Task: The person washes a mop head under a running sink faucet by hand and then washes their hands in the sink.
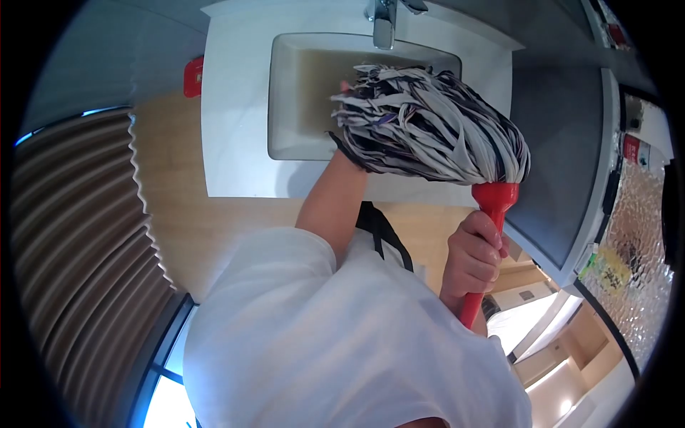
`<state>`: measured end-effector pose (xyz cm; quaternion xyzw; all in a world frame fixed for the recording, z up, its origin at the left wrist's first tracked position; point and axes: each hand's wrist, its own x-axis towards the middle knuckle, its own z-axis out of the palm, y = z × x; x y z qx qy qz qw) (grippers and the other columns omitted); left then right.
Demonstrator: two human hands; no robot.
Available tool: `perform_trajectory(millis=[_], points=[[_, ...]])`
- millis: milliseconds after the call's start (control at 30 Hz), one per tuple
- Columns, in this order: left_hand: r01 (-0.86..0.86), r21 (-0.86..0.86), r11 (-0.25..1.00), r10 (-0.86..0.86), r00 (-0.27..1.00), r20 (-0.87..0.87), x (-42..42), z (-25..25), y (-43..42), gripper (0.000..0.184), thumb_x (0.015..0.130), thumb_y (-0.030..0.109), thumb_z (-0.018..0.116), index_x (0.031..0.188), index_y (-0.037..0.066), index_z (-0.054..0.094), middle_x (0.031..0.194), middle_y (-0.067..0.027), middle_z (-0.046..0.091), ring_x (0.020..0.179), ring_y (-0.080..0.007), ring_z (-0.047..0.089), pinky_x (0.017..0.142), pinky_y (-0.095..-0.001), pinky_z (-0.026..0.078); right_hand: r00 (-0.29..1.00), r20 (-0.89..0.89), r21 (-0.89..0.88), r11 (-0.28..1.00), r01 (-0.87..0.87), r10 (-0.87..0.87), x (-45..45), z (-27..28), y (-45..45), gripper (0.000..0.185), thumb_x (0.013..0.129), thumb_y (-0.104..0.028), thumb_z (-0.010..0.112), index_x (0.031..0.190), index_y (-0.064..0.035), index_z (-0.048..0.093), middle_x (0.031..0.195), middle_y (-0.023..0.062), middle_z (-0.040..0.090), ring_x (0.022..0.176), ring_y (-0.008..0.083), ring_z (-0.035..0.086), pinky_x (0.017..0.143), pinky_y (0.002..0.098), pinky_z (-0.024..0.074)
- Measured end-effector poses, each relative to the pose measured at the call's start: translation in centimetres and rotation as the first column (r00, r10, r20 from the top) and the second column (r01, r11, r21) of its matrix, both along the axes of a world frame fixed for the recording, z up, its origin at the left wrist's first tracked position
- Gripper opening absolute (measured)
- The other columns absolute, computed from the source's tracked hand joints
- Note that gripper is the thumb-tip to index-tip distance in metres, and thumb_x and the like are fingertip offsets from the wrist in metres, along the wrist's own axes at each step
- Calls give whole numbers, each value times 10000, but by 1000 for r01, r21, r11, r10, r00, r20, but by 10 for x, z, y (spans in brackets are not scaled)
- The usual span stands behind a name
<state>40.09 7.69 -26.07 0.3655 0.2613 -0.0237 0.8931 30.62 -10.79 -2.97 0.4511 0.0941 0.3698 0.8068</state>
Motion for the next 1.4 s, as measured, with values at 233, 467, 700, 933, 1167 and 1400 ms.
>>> perform_trajectory(millis=[233,467,700,933,1167,1400], points=[[132,337,932,-144,990,11,0,13,37,435,900,368,743,1222,85,667,1146,-111,701,1012,-270,665,885,-399,532,994,-93,-123,992,42,-53,0,-5,-4,183,830,79,528,885,-6,375,522,48,408,386,83,421,377,233,371],[-82,-36,996,72,971,-228,35,35,1,293,803,262,846,944,44,710,870,-115,730,749,-244,664,674,-356,524,975,80,-456,878,-149,207,11,-29,-3,169,907,45,510,950,-27,364,549,30,460,381,79,486,333,215,422],[119,654,747,-153,988,-5,42,-2,-2,296,798,272,831,911,28,706,857,-136,723,748,-258,681,699,-373,540,809,-8,-950,248,-190,588,12,-15,-3,163,907,-13,529,1059,-22,473,590,3,409,364,60,353,302,234,307],[153,931,332,-331,943,-37,57,-8,1,305,793,283,816,878,13,702,843,-158,715,746,-271,698,724,-389,556,524,-395,-666,-628,401,754,15,-16,22,198,860,-13,520,1057,-3,497,614,22,477,405,112,449,375,290,412],[227,950,-212,-681,663,-310,74,58,0,249,820,218,640,977,60,752,1035,-209,720,1001,-394,696,835,-458,574,235,-522,-531,-527,663,820,13,-31,27,304,848,-14,513,1114,130,492,839,288,646,502,323,656,439,416,519],[-91,720,-688,-706,314,-635,86,124,-28,222,890,145,616,1037,95,774,1116,-137,741,1042,-351,716,827,-504,596,111,-561,-508,-448,736,820,29,-46,53,300,832,-10,526,1101,121,516,819,275,657,504,330,658,446,416,527]])
